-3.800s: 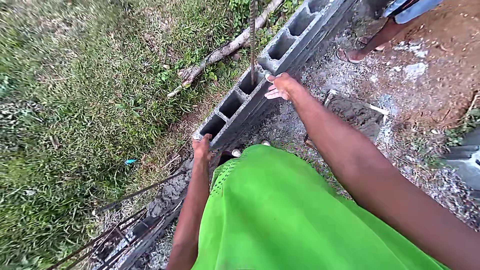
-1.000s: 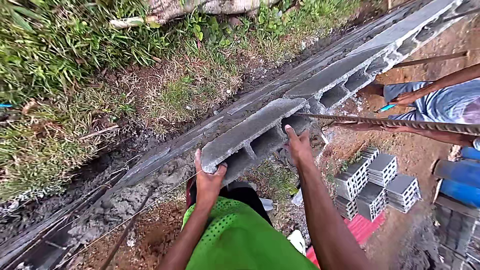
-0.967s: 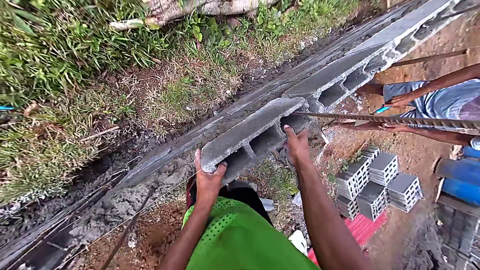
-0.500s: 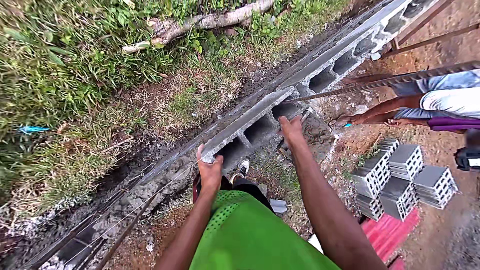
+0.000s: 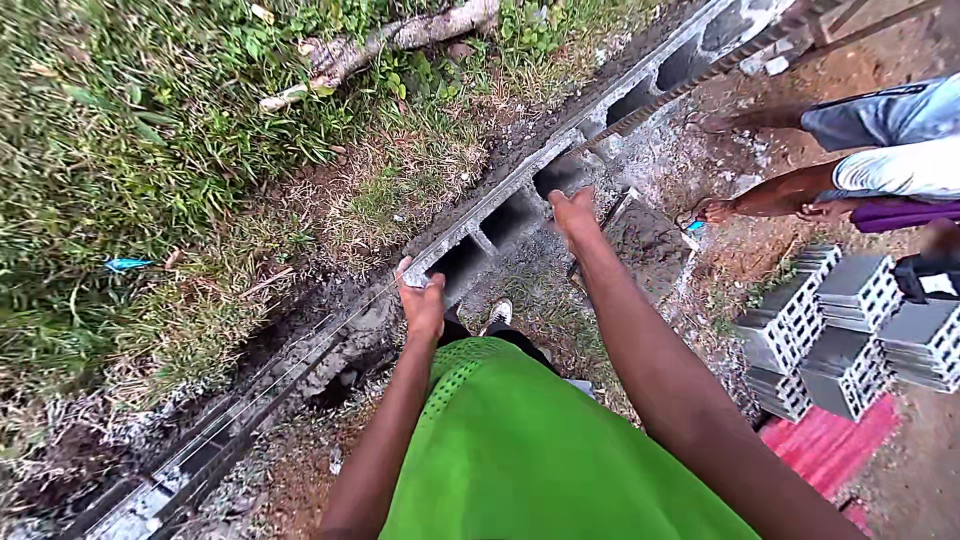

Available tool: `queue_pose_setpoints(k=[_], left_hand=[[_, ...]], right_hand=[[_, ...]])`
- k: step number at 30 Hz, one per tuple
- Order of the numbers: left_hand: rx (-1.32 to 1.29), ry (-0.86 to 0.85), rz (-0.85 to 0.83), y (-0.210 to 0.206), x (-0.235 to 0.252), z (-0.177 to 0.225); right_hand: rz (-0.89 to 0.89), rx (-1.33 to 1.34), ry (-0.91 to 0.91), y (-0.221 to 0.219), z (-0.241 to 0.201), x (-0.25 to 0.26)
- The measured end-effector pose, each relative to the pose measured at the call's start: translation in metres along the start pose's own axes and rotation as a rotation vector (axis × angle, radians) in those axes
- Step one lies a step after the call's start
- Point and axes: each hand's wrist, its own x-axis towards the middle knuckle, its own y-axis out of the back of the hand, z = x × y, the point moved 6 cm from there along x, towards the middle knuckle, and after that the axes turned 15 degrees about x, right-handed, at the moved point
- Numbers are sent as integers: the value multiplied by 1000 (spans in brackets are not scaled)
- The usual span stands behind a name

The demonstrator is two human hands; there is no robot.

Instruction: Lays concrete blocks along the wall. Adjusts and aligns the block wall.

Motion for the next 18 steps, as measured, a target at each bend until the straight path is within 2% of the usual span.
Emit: queue_pose_setpoints(k=[12,18], left_hand=[[91,-46,17,1,-4,-1],[16,-44,51,-1,0,1]], right_hand=[[-34,176,4,-2,-3,-3],[-34,167,19,-1,-5,-2]])
